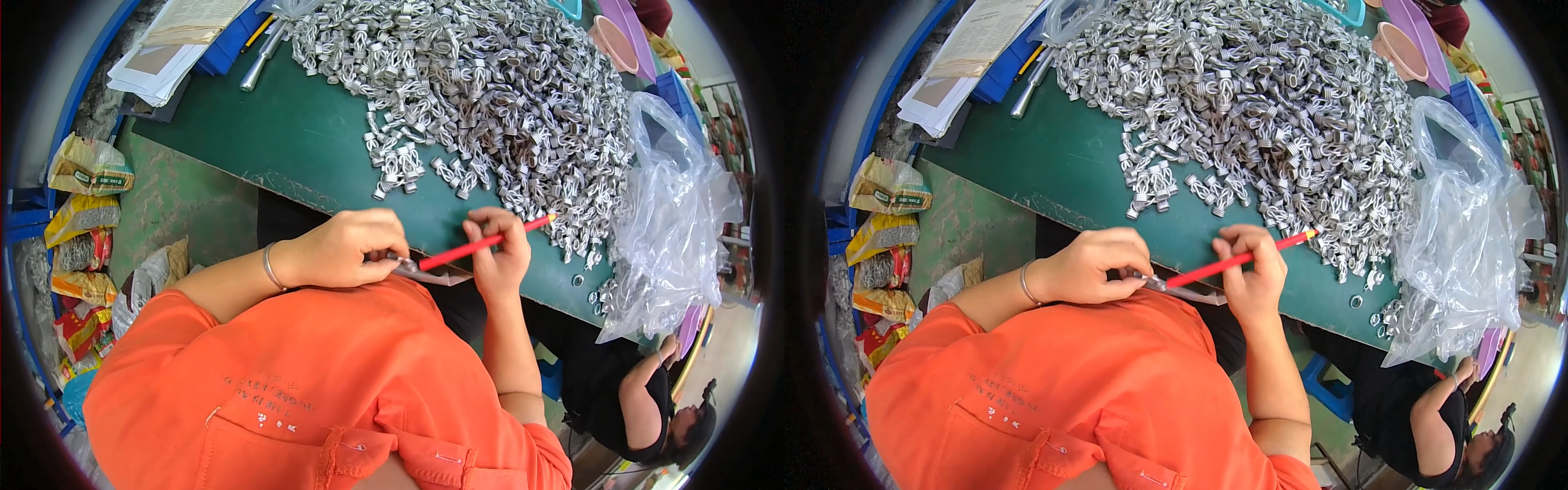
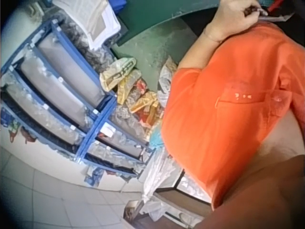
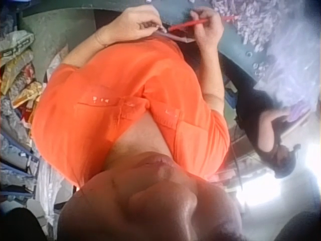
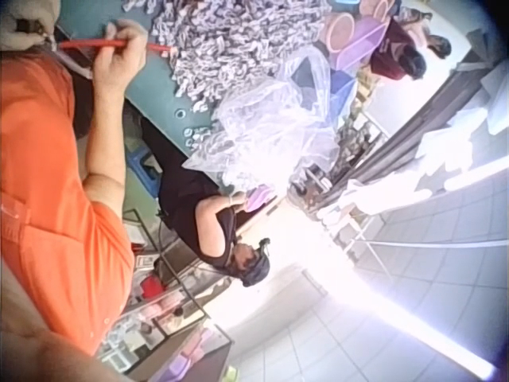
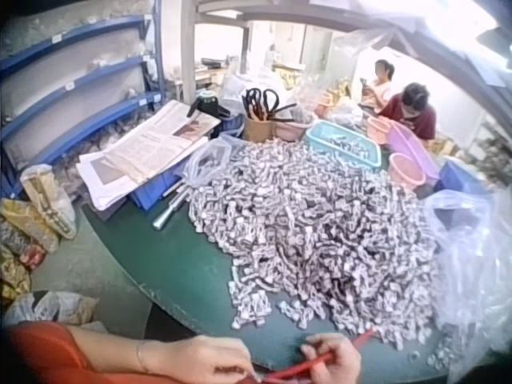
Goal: The person assembles small white plastic components by picking up individual pieces from a large pile on a green table and joining them together by hand. Using a red pencil held in the right hand as a probe or tool, the person inserts one plastic piece into another, repeats this for several pairs, and drops the assembled units into a bin below the table edge.
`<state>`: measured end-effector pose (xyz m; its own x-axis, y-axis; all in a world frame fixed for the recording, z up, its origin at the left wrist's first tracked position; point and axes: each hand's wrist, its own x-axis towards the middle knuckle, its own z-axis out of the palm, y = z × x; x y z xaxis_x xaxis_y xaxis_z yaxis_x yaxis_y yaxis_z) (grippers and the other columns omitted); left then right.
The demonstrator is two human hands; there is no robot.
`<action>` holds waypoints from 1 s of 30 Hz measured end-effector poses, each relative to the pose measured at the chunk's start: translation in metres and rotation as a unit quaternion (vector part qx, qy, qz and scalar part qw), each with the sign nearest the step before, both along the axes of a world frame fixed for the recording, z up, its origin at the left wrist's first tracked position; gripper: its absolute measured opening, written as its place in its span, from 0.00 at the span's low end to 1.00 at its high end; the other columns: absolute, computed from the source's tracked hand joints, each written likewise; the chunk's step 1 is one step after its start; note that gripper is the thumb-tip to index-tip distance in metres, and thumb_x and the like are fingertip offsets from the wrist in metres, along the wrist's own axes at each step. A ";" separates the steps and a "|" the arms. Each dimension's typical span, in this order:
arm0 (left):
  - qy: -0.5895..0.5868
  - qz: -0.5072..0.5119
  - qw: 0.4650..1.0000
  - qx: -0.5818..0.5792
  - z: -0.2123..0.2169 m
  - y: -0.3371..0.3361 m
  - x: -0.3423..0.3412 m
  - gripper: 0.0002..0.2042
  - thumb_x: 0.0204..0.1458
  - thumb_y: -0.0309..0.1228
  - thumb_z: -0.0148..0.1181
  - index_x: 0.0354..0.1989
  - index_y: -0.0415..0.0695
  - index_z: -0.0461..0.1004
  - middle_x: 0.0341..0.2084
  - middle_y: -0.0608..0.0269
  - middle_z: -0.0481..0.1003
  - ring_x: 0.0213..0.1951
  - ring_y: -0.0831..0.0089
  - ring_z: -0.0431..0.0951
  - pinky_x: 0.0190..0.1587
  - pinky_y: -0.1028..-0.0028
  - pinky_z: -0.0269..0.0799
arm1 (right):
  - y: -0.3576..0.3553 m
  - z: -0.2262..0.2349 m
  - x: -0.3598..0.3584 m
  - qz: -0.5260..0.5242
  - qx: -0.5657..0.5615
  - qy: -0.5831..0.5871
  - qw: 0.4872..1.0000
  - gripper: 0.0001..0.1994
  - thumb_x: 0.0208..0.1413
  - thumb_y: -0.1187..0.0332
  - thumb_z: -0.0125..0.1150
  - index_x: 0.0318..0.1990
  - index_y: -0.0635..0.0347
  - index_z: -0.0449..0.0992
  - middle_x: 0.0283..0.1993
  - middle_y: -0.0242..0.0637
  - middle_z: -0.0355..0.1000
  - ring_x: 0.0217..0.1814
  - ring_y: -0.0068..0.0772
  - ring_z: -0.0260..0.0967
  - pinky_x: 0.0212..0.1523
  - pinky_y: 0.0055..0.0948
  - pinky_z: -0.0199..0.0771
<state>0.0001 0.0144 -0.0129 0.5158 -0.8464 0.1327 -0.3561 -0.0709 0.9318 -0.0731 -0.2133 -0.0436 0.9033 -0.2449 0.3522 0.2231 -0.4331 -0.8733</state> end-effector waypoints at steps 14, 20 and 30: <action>0.136 0.104 0.985 0.014 -0.004 -0.013 0.004 0.09 0.47 0.18 0.59 0.38 0.35 0.73 0.30 0.59 0.74 0.30 0.78 0.77 0.29 0.81 0.74 | 0.002 0.017 -0.001 0.022 0.430 0.112 0.895 0.14 0.48 0.87 0.54 0.33 0.59 0.57 0.38 0.44 0.67 0.32 0.29 0.72 0.30 0.22 0.74; 0.289 0.069 0.949 -0.108 0.000 -0.039 0.003 0.16 0.44 0.21 0.65 0.43 0.36 0.70 0.29 0.62 0.72 0.30 0.82 0.73 0.29 0.84 0.71 | 0.019 0.016 -0.014 0.092 0.351 0.031 0.931 0.14 0.48 0.87 0.55 0.33 0.59 0.58 0.40 0.43 0.66 0.38 0.30 0.72 0.36 0.23 0.76; 0.026 0.096 0.987 -0.124 0.003 -0.021 0.004 0.06 0.43 0.19 0.61 0.31 0.38 0.74 0.29 0.61 0.73 0.29 0.75 0.75 0.29 0.78 0.73 | 0.012 0.019 -0.013 0.147 0.200 -0.049 0.967 0.17 0.41 0.85 0.63 0.32 0.60 0.59 0.36 0.48 0.71 0.32 0.32 0.71 0.34 0.27 0.74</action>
<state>0.0039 -0.0070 -0.0096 0.6760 -0.6766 0.2919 -0.3088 0.0996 0.9459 -0.0862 -0.2012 -0.0247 0.9214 -0.1182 0.3703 0.3761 0.0305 -0.9261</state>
